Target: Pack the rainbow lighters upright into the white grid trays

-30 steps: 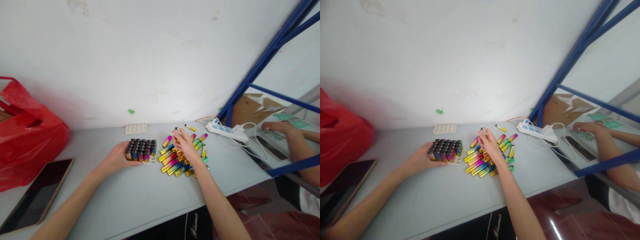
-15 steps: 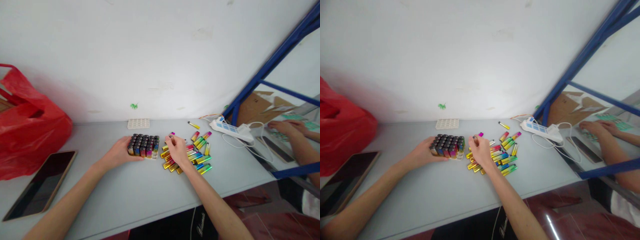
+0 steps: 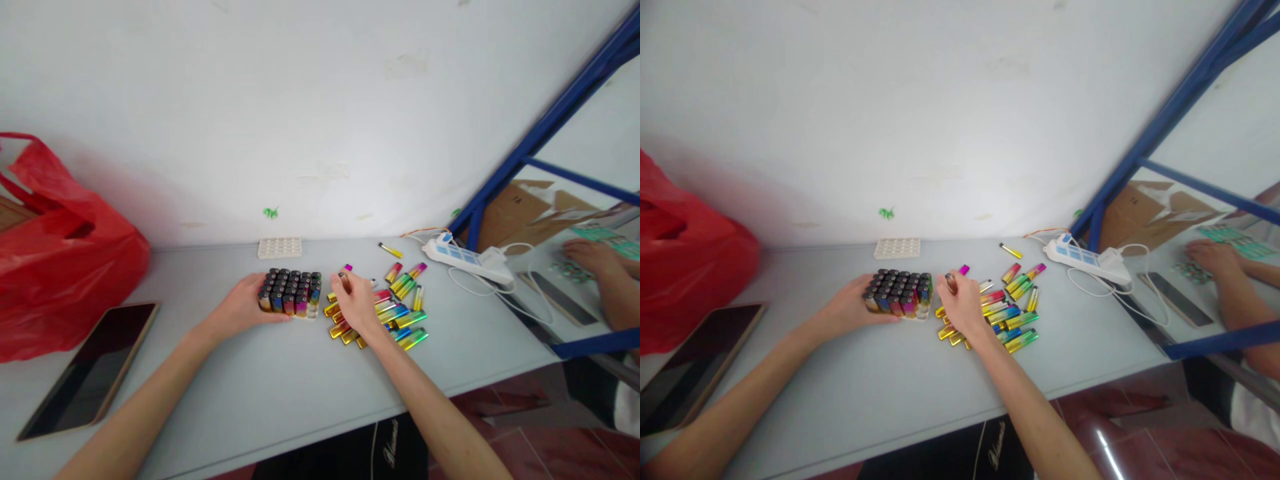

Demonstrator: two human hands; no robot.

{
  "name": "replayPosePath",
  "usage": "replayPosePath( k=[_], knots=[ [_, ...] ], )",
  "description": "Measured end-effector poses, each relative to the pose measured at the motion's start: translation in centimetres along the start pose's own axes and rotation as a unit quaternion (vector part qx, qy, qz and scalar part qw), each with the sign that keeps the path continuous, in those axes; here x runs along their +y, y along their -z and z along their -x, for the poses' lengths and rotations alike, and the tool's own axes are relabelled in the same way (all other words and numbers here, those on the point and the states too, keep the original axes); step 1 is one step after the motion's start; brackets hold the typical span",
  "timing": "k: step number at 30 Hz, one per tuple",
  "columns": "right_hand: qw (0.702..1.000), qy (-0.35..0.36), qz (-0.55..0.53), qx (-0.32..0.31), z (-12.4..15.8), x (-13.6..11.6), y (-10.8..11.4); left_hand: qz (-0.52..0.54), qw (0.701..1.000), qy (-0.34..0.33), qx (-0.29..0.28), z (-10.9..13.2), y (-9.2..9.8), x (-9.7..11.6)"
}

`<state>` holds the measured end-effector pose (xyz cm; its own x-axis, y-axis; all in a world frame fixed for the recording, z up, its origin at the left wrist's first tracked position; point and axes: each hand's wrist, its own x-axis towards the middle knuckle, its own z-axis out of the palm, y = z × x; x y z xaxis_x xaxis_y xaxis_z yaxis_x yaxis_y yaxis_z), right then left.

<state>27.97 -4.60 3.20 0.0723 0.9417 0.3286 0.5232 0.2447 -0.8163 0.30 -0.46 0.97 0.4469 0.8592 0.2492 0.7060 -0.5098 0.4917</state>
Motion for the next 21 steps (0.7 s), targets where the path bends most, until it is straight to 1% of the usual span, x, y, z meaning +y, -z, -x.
replayPosePath(
  k=[4, 9, 12, 17, 19, 21],
  knots=[
    [1.0, 0.003, 0.005, -0.011, 0.1, 0.3, 0.0, -0.006, 1.0, 0.009, 0.001, 0.0, 0.0, 0.0],
    [1.0, 0.009, -0.013, -0.026, 0.1, 0.5, 0.3, -0.002, 1.0, 0.009, -0.005, -0.1, 0.2, 0.2],
    [0.997, 0.046, -0.007, -0.058, 0.0, 0.5, 0.9, -0.003, 1.0, 0.008, -0.003, -0.2, 0.3, 0.4],
    [0.982, 0.156, 0.046, -0.093, -0.2, 0.5, 2.2, 0.006, 1.0, 0.001, -0.005, -0.2, 0.3, 0.5],
    [0.977, 0.165, 0.068, -0.114, -0.2, 0.4, 2.7, 0.007, 1.0, 0.006, 0.001, -0.1, 0.3, 0.6],
    [0.977, 0.146, 0.076, -0.138, -0.2, 0.4, 3.0, 0.005, 1.0, 0.011, 0.005, 0.0, 0.3, 0.7]
  ],
)
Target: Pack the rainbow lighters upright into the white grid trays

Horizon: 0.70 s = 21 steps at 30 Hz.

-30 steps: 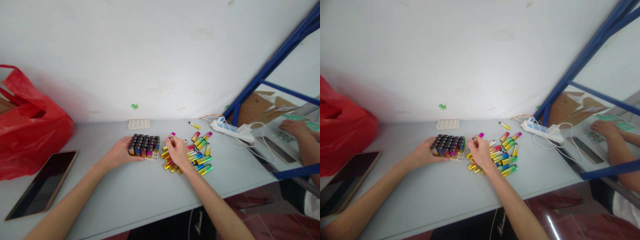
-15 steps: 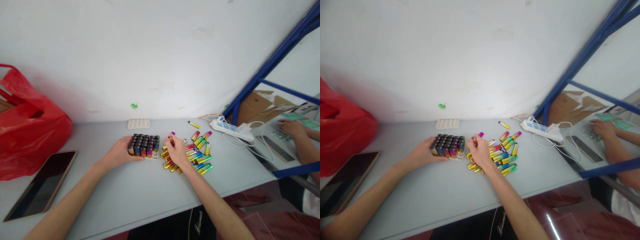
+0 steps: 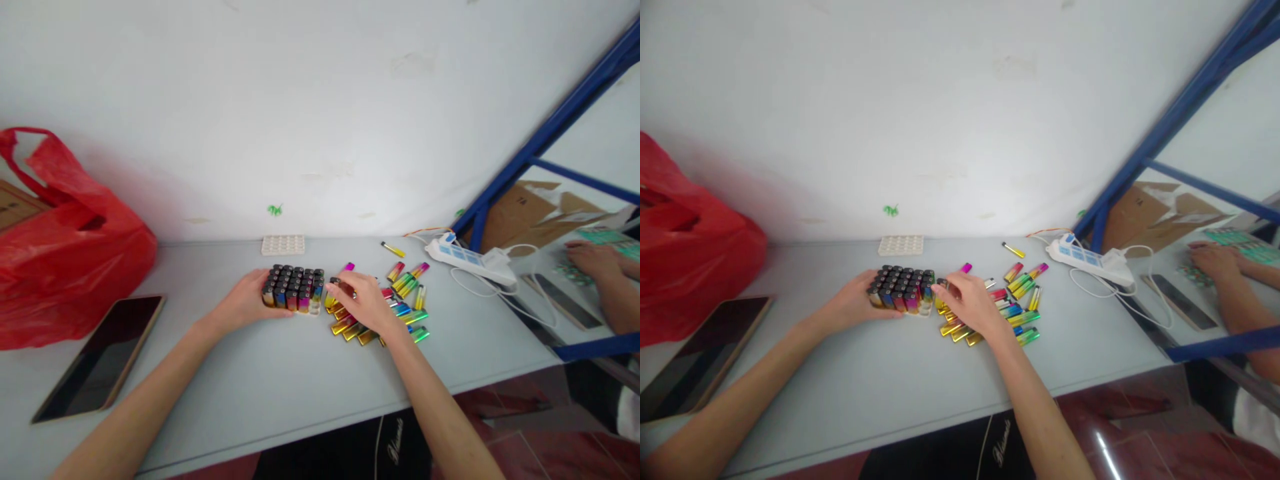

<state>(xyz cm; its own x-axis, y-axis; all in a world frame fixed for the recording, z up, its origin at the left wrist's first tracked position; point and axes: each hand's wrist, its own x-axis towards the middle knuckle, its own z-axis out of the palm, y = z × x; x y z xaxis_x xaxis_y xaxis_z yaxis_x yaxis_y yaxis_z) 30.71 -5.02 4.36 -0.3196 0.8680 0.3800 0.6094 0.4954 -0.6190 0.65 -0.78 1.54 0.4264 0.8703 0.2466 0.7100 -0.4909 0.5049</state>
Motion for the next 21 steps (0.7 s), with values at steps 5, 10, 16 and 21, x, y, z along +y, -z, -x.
replayPosePath(
  k=[5, 10, 16, 21],
  knots=[
    [0.999, -0.022, -0.021, -0.033, 0.3, 0.0, -0.1, -0.005, 1.0, 0.001, -0.014, 0.0, 0.1, 0.1],
    [0.996, 0.009, 0.035, -0.081, 0.1, 0.1, -0.9, 0.001, 1.0, -0.003, -0.022, -0.2, 0.2, 0.1],
    [0.994, 0.017, 0.087, -0.068, -0.1, -0.7, -2.0, 0.002, 1.0, 0.001, -0.018, -0.2, 0.1, -0.1],
    [0.998, -0.033, 0.057, -0.007, -0.2, 1.5, 0.4, 0.005, 1.0, 0.001, -0.003, -0.4, -0.2, -0.8]
  ],
)
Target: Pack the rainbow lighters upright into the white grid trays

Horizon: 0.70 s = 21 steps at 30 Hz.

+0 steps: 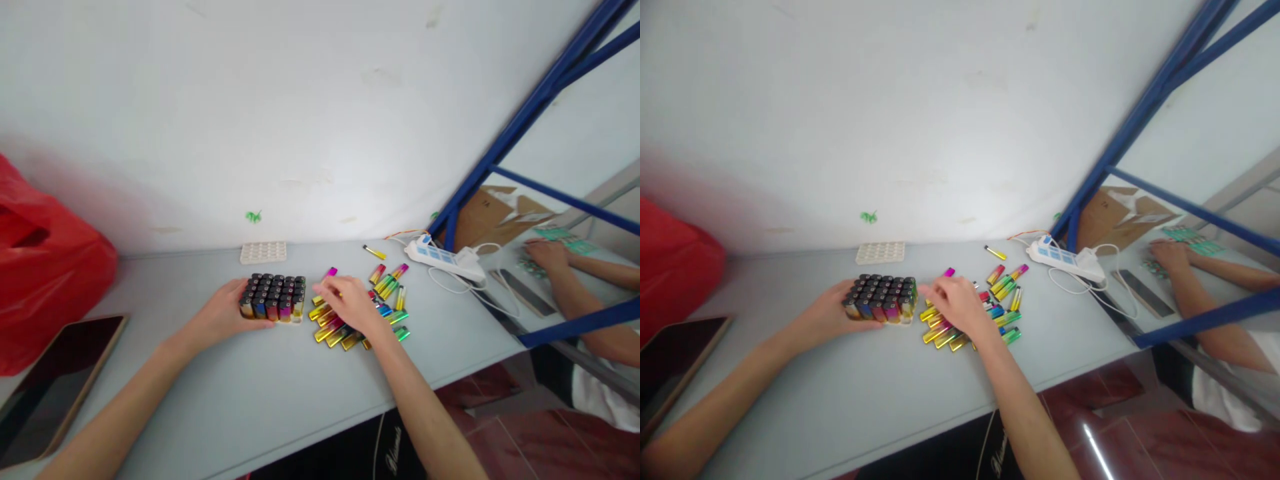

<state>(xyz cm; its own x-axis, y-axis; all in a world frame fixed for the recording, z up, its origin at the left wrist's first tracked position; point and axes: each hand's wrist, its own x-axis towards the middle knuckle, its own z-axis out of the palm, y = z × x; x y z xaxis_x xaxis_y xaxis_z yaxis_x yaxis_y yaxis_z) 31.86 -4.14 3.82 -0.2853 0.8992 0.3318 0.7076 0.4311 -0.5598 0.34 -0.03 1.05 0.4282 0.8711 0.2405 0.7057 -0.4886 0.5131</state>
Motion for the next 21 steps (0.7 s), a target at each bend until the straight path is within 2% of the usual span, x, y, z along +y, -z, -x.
replayPosePath(
  k=[2, 4, 6, 10, 14, 18, 21],
  knots=[
    [0.995, -0.048, 0.04, 0.082, -1.0, 2.7, 1.9, 0.003, 1.0, -0.001, 0.002, -0.1, -0.1, -0.1],
    [0.98, -0.109, 0.114, 0.118, -2.7, 5.8, 3.9, 0.008, 1.0, -0.002, 0.006, -0.1, -0.1, -0.1],
    [0.955, -0.21, 0.188, 0.093, -4.6, 8.7, 5.5, 0.015, 1.0, 0.0, 0.005, 0.0, 0.0, 0.0],
    [0.941, -0.261, 0.202, 0.074, -7.0, 12.2, 6.6, 0.011, 1.0, 0.0, 0.0, 0.0, 0.0, -0.1],
    [0.946, -0.262, 0.18, 0.057, -7.0, 13.1, 6.2, 0.001, 1.0, -0.022, 0.004, -0.1, -0.2, -0.6],
    [0.962, -0.222, 0.136, 0.081, -6.4, 12.4, 5.6, -0.002, 1.0, -0.022, 0.001, 0.0, -0.1, -0.3],
    [0.975, -0.18, -0.045, 0.121, -5.5, 10.4, 4.0, -0.001, 1.0, -0.007, 0.0, 0.1, 0.1, 0.2]
  ],
)
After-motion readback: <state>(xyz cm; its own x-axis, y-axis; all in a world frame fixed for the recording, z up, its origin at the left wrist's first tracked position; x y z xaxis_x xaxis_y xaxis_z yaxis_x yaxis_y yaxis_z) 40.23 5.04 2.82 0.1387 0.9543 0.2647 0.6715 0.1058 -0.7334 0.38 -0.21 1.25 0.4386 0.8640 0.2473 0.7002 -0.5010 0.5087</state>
